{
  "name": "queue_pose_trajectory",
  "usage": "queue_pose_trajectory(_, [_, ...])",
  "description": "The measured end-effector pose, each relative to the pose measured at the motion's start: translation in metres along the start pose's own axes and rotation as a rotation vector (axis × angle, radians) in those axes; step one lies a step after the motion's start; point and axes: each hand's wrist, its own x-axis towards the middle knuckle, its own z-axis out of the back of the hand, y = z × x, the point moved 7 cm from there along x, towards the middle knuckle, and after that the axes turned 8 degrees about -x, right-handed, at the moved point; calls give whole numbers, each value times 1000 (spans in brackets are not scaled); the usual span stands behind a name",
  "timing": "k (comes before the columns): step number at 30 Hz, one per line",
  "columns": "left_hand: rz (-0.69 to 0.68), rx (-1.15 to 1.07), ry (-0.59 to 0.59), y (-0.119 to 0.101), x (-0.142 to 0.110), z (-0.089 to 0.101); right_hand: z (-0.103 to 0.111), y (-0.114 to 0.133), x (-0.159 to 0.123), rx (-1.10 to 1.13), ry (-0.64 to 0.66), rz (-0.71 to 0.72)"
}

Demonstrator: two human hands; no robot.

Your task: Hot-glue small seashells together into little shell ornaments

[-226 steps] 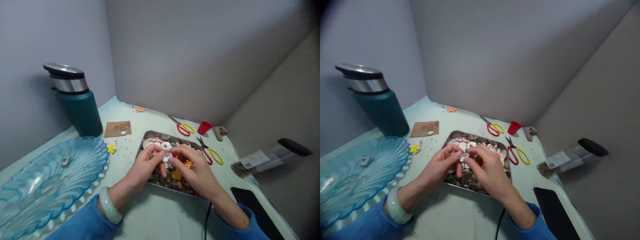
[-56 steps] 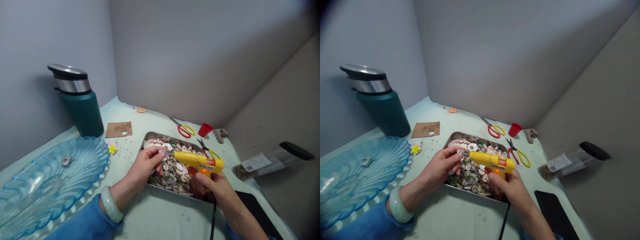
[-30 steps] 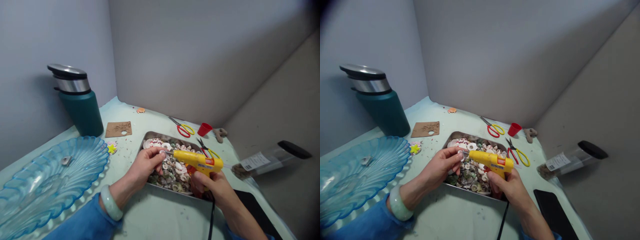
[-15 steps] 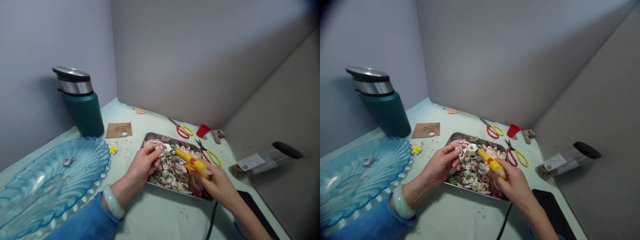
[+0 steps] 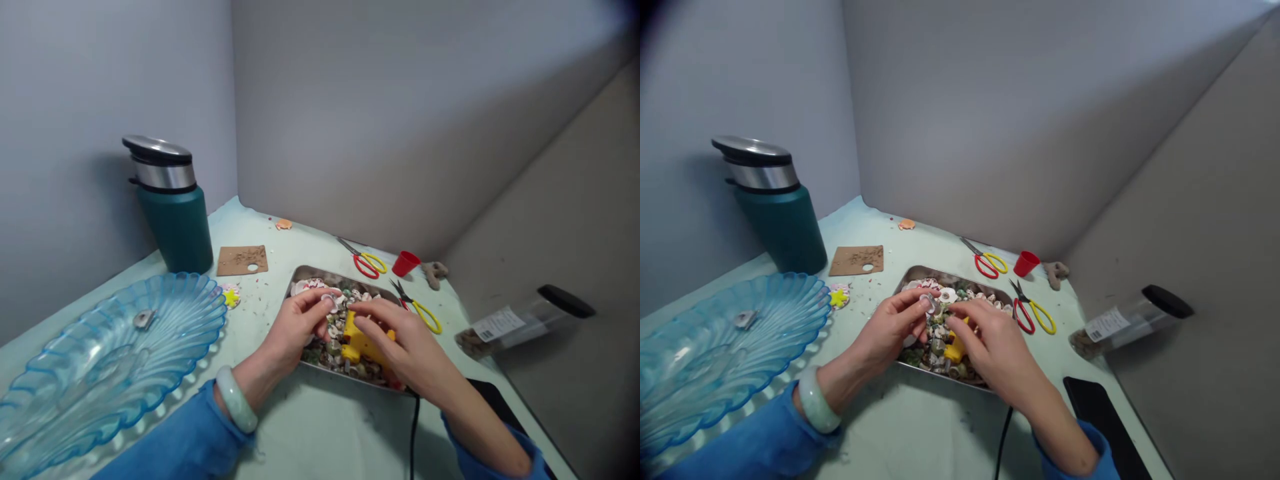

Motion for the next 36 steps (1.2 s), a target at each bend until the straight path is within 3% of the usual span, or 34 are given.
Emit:
queue_pose_trajectory(4, [-13, -28, 20, 1, 1, 1, -21, 2, 19, 376, 136, -82])
queue_pose_trajectory(8, [7, -1, 21, 2, 2, 1, -35, -7, 21, 675, 160, -222])
queue_pose_trajectory(18, [15, 113, -41, 3, 3, 3, -43, -14, 18, 939, 163, -352])
queue_pose_trajectory(24, [8, 152, -72, 1, -1, 1, -35, -15, 14, 723, 40, -343])
queue_pose_trajectory(29, [10, 170, -31, -1, -2, -4, -19, -7, 8, 376, -152, -192])
queue_pose_trajectory(36, [21, 193, -13, 0, -1, -4, -6, 14, 2, 20, -324, 38])
